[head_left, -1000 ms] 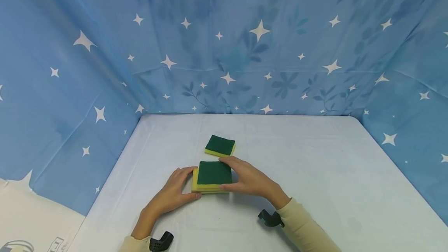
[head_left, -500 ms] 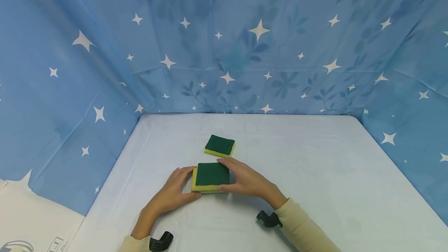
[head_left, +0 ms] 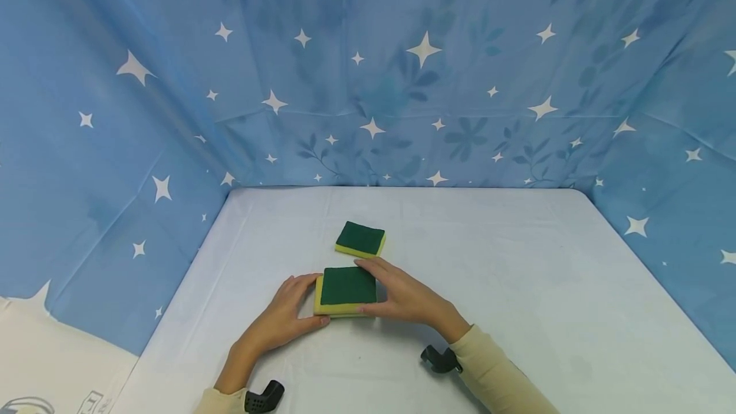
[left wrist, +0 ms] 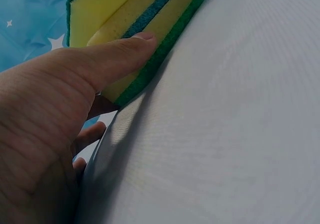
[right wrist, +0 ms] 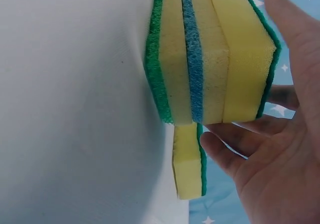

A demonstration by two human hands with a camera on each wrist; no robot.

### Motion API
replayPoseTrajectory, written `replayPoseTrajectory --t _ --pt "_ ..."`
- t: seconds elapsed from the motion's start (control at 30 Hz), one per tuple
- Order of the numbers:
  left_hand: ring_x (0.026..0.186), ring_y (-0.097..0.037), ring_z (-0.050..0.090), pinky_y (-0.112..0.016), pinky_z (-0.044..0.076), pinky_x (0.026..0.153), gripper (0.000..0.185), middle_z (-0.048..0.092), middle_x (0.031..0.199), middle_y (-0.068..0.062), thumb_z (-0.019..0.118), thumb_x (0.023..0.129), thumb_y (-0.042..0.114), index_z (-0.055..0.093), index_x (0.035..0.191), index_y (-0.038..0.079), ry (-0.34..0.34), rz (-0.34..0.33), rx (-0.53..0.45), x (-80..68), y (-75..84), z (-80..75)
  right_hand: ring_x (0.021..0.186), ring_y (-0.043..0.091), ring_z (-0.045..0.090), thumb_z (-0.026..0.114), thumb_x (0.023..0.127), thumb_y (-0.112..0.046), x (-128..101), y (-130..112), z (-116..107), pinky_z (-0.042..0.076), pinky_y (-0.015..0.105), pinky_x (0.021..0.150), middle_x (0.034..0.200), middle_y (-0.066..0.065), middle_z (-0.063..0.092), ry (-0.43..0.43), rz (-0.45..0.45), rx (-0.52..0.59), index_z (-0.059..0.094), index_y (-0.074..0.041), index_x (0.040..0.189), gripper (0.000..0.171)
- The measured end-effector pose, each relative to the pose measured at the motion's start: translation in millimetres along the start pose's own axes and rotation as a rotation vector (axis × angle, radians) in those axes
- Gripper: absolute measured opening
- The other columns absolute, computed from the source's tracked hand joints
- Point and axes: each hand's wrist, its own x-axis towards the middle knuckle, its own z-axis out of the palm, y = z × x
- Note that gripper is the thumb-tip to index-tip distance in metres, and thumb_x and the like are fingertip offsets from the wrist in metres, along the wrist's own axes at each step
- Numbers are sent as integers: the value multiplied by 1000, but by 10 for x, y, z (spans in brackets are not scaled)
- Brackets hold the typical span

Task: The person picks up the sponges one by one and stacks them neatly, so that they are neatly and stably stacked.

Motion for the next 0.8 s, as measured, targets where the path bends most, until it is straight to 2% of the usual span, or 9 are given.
replayPoseTrajectory --t 0.13,0.27,0.47,0.6,0.8 --pt "154 -34 35 -55 10 132 87 51 157 -7 84 90 50 47 159 13 5 -1 -9 -15 -12 15 153 30 40 73 99 -57 4 24 -4 42 57 120 169 12 35 7 -12 22 35 -13 168 89" --pt "154 -34 35 -55 10 132 87 52 157 -7 85 90 50 47 159 13 5 2 -15 -19 -11 15 154 30 38 68 103 -56 6 43 -54 39 60 121 170 9 33 33 -17 43 33 -13 168 86" --pt "152 -34 37 -56 11 132 86 53 156 -6 85 90 49 48 158 13 25 31 -11 0 -6 -3 149 30 45 69 105 -48 39 99 -178 42 61 119 165 12 42 133 -5 66 34 -14 168 80" --pt "152 -34 37 -55 10 132 86 53 156 -7 85 90 49 48 159 12 21 24 -12 -1 -11 -4 148 28 45 70 105 -44 108 170 -256 42 59 119 162 13 45 171 -18 73 35 -10 167 79" --pt "153 -33 36 -53 10 133 87 52 156 -6 84 90 51 47 159 13 16 16 -6 -4 -8 13 150 28 43 71 103 -50 227 304 -346 40 59 121 165 8 41 219 42 83 34 -13 168 83"
